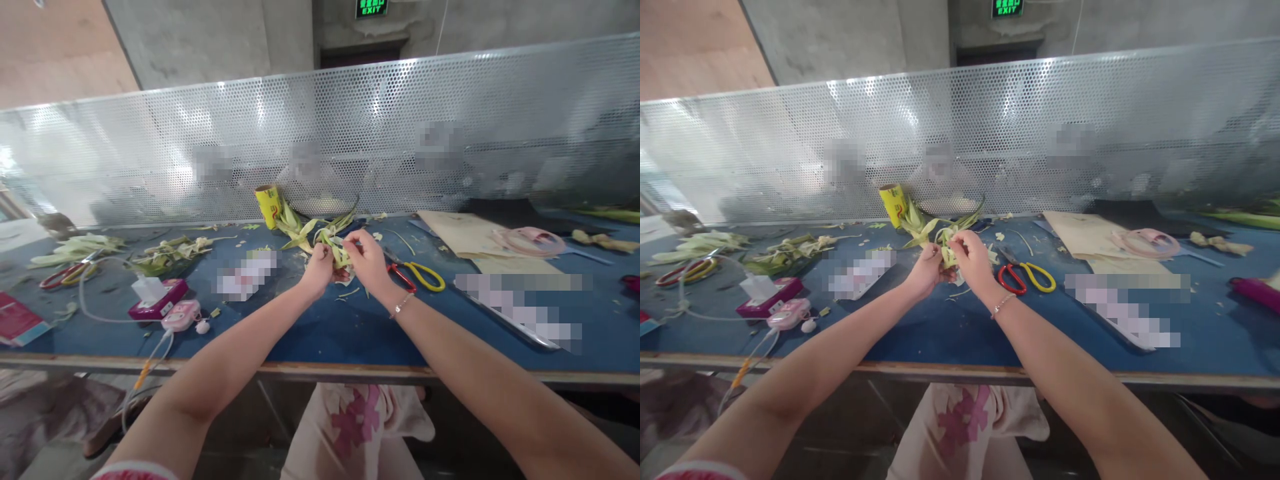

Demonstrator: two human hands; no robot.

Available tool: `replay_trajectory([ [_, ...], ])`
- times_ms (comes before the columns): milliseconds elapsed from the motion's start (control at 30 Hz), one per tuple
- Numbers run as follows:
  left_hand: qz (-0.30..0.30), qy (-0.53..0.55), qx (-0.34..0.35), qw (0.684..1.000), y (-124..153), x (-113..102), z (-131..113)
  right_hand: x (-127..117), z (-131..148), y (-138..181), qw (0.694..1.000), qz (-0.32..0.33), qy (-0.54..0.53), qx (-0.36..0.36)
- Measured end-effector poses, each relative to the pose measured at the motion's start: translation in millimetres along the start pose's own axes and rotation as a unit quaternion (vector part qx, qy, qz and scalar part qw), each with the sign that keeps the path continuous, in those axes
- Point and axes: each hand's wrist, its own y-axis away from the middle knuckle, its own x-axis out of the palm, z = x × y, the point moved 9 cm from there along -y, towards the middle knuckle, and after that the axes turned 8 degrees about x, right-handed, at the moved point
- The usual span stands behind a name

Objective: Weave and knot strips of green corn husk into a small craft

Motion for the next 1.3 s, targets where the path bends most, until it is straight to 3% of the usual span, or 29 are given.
replay_trajectory([
  [100, -0.021, -0.042, 0.052, 0.998, -3, -5, -3, 5, 6, 2, 0.999, 0.008, 0.023, -0.023],
  [233, -0.004, -0.08, 0.081, 0.994, -5, -5, -6, 1, 13, 1, 0.997, -0.012, 0.035, -0.065],
  [400, 0.028, -0.037, 0.054, 0.997, -5, 1, -8, 5, 1, -2, 0.999, 0.043, 0.013, -0.008],
  [600, 0.01, 0.025, -0.01, 1.0, 0, 2, -8, 5, -5, -2, 0.999, 0.051, -0.003, 0.009],
  [1033, 0.023, 0.039, 0.024, 0.999, 0, 5, -10, 7, -5, -3, 0.998, 0.063, 0.012, 0.017],
  [1300, 0.007, 0.081, -0.011, 0.997, 0, 4, -10, 7, -9, -6, 0.996, 0.064, -0.046, 0.038],
])
